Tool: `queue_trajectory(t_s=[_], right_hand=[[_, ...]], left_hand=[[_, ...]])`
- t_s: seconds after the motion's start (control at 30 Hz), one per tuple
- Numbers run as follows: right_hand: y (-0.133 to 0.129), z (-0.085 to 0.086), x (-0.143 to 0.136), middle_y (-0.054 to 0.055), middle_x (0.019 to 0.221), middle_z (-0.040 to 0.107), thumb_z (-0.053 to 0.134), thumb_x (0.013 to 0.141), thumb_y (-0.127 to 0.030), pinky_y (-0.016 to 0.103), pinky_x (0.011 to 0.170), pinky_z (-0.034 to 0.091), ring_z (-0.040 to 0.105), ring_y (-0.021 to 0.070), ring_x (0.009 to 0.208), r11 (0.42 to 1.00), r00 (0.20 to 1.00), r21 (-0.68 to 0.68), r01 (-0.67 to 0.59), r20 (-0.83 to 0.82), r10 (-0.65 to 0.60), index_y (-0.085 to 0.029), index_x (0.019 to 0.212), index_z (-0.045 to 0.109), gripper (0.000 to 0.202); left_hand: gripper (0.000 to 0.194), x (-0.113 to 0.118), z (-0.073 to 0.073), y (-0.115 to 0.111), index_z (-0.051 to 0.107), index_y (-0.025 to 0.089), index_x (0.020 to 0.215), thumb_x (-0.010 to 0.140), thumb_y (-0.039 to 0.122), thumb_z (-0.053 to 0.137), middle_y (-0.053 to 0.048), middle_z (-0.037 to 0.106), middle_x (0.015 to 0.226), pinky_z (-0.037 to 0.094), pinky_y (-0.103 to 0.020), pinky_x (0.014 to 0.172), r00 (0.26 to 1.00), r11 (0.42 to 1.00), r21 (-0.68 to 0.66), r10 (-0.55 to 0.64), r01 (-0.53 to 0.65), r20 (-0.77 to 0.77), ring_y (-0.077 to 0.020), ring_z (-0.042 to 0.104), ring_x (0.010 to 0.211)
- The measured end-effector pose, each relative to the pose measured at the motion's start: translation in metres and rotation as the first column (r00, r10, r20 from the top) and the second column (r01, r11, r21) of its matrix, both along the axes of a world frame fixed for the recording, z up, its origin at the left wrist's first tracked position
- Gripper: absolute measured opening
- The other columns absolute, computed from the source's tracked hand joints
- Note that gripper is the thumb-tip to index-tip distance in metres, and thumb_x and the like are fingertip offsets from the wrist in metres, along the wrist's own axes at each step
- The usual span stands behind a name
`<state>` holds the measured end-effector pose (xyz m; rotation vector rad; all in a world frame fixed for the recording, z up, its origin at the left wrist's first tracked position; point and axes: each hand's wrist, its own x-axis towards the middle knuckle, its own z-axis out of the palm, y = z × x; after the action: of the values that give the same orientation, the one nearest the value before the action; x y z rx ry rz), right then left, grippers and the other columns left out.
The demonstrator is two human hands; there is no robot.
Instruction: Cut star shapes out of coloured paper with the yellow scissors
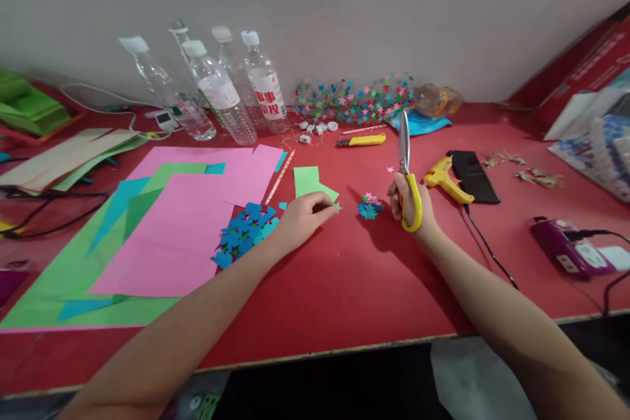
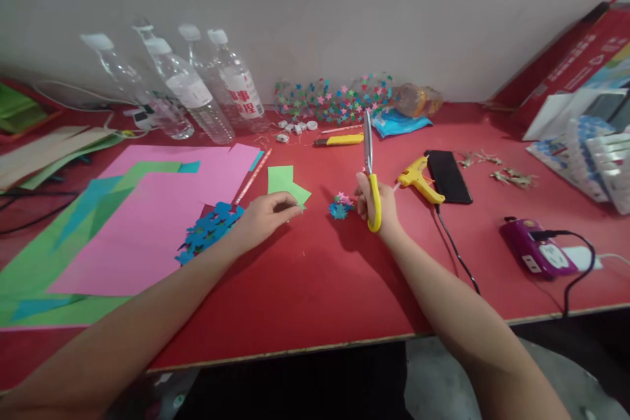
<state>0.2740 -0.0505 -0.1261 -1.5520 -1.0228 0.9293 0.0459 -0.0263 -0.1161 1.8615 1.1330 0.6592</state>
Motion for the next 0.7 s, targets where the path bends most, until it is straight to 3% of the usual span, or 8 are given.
queue_trajectory(t_s=[0.2, 0.33, 0.4, 0.5, 0.7], right_hand=[[0.005, -0.009, 0.006, -0.006, 0.030, 0.042, 0.051, 0.081, -0.065, 0.019, 0.027, 0.027, 0.036, 0.0075, 0.024, 1.000, 0.995, 0.023, 0.015, -0.102, -0.012, -0.020, 0.063, 0.050, 0.048], [0.003, -0.014, 0.005, -0.005, 0.031, 0.044, 0.056, 0.080, -0.064, 0.019, 0.028, 0.028, 0.036, 0.0070, 0.024, 0.999, 0.996, 0.027, -0.032, -0.083, 0.034, -0.020, 0.061, 0.050, 0.048], [0.003, -0.015, 0.005, -0.005, 0.031, 0.044, 0.057, 0.079, -0.065, 0.018, 0.028, 0.028, 0.037, 0.0071, 0.024, 0.998, 0.995, 0.035, -0.047, -0.085, 0.050, -0.020, 0.060, 0.050, 0.049], [0.002, -0.015, 0.004, -0.004, 0.032, 0.045, 0.058, 0.078, -0.064, 0.019, 0.028, 0.029, 0.038, 0.0076, 0.025, 0.998, 0.995, 0.042, -0.053, -0.079, 0.056, -0.019, 0.060, 0.050, 0.049], [0.001, -0.013, 0.002, -0.004, 0.032, 0.046, 0.059, 0.079, -0.061, 0.018, 0.029, 0.030, 0.039, 0.0076, 0.024, 0.997, 0.993, 0.050, -0.063, -0.092, 0.067, -0.019, 0.060, 0.051, 0.047]], left_hand=[[0.017, 0.043, -0.003, 0.008, 0.057, 0.019, 0.076, 0.089, 0.024, 0.048, -0.005, 0.061, 0.079, 0.043, -0.033, 0.072, 0.918, 0.935, 0.192, -0.226, 0.299, -0.327, -0.0193, 0.056, 0.077], [0.020, 0.073, -0.017, 0.008, 0.062, 0.015, 0.088, 0.091, 0.021, 0.043, -0.011, 0.063, 0.090, 0.045, -0.038, 0.082, 0.806, 0.833, 0.325, -0.218, 0.448, -0.551, -0.0248, 0.059, 0.090], [0.023, 0.078, -0.021, 0.007, 0.062, 0.013, 0.093, 0.092, 0.023, 0.041, -0.013, 0.062, 0.092, 0.045, -0.040, 0.082, 0.764, 0.804, 0.372, -0.150, 0.464, -0.627, -0.0266, 0.059, 0.092], [0.022, 0.076, -0.019, 0.005, 0.060, 0.013, 0.099, 0.091, 0.028, 0.045, -0.015, 0.062, 0.095, 0.045, -0.041, 0.080, 0.753, 0.806, 0.415, -0.056, 0.421, -0.655, -0.0285, 0.058, 0.093], [0.024, 0.066, -0.017, 0.008, 0.056, 0.016, 0.093, 0.086, 0.039, 0.057, -0.011, 0.062, 0.094, 0.044, -0.038, 0.078, 0.762, 0.829, 0.360, -0.118, 0.429, -0.637, -0.0264, 0.058, 0.090]])
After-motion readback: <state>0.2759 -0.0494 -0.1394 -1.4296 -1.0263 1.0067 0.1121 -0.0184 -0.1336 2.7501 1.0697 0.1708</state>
